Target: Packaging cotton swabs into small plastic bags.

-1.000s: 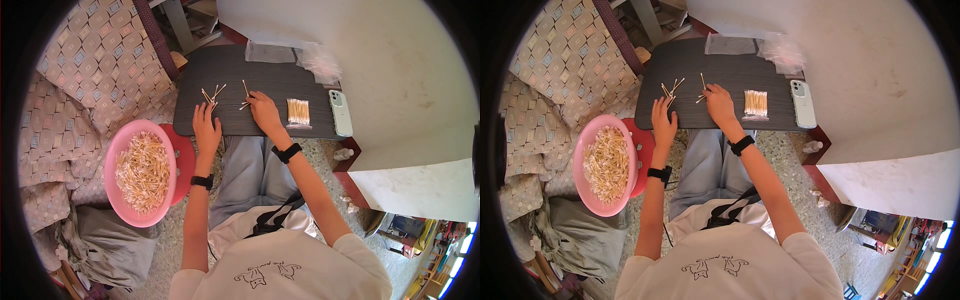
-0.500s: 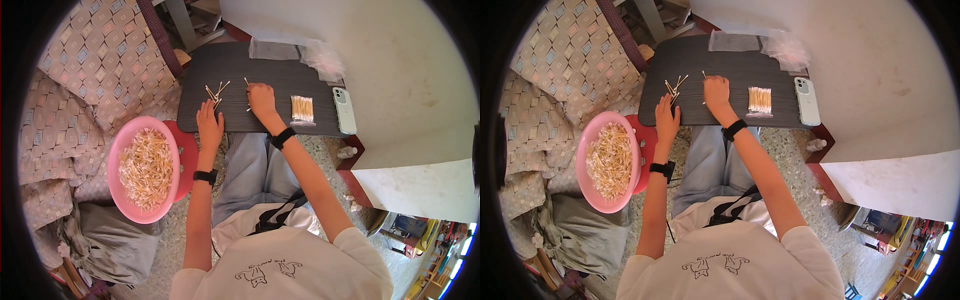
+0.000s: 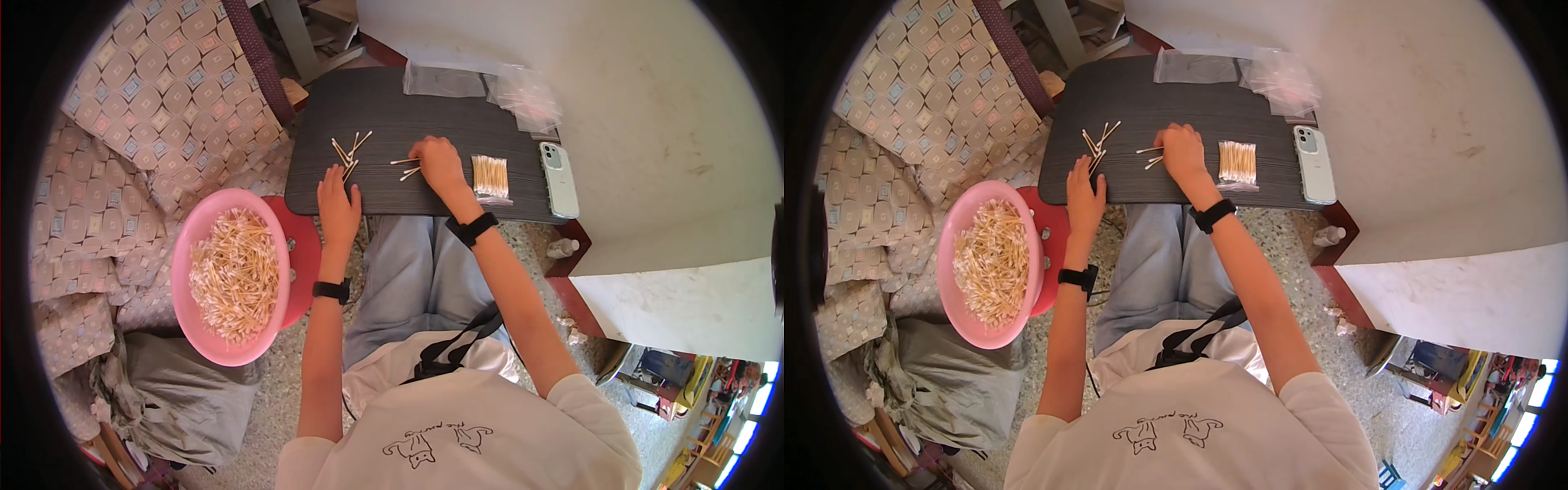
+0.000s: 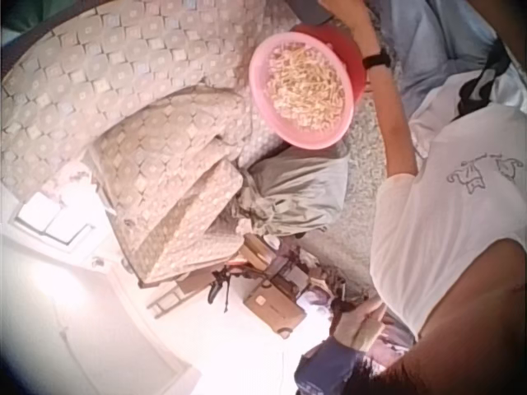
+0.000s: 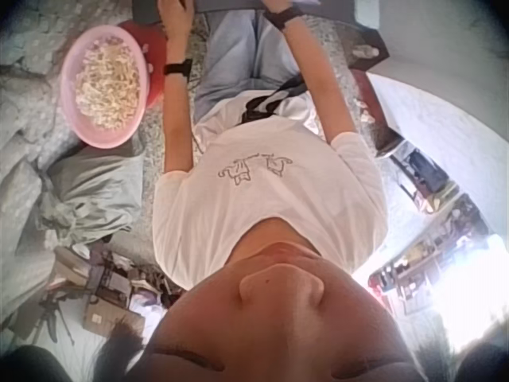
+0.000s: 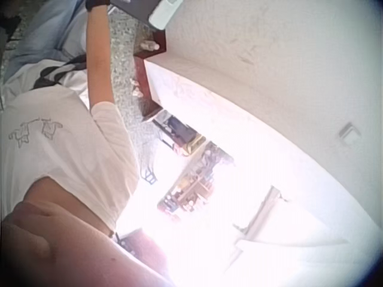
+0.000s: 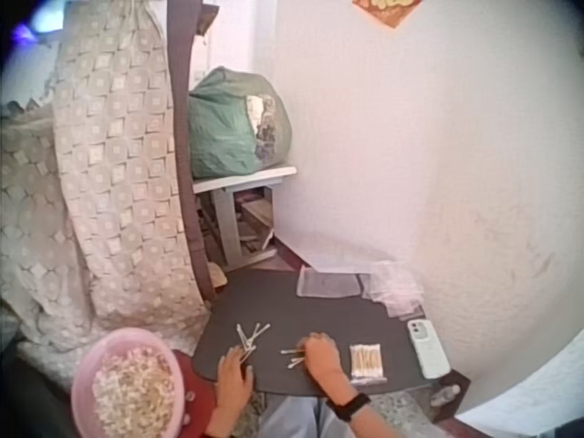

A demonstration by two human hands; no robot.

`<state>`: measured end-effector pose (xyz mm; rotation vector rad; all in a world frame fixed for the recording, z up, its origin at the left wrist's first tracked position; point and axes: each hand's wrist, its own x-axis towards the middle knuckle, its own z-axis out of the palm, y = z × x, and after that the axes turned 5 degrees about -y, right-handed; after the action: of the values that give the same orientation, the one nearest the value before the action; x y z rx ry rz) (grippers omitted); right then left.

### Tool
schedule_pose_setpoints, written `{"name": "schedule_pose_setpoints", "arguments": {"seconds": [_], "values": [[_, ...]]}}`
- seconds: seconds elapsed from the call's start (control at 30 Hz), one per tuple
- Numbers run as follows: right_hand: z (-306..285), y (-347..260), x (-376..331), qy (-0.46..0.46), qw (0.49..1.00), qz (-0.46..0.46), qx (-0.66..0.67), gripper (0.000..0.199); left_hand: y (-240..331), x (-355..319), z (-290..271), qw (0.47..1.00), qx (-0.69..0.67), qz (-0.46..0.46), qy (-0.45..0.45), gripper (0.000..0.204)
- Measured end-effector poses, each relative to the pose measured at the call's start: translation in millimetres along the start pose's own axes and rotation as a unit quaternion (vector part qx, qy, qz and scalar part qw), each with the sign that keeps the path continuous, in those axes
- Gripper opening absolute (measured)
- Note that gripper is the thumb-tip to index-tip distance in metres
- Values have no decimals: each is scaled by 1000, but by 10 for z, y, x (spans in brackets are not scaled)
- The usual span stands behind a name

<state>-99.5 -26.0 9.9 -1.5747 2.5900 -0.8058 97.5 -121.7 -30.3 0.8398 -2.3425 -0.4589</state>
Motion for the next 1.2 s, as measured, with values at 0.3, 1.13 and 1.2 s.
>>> {"name": "schedule_pose_setpoints", "arguments": {"seconds": [0.3, 1.13, 1.2], "values": [[10, 178, -441, 33, 977, -123, 169, 23, 231, -163, 10, 994, 74, 66, -41, 43], [-42, 91, -455, 56, 961, -54, 265, 46, 723, 176, 262, 958, -278, 21, -65, 38], [-38, 118, -484, 89, 968, -106, 210, 41, 732, 109, 223, 968, -238, 40, -71, 38]]}}
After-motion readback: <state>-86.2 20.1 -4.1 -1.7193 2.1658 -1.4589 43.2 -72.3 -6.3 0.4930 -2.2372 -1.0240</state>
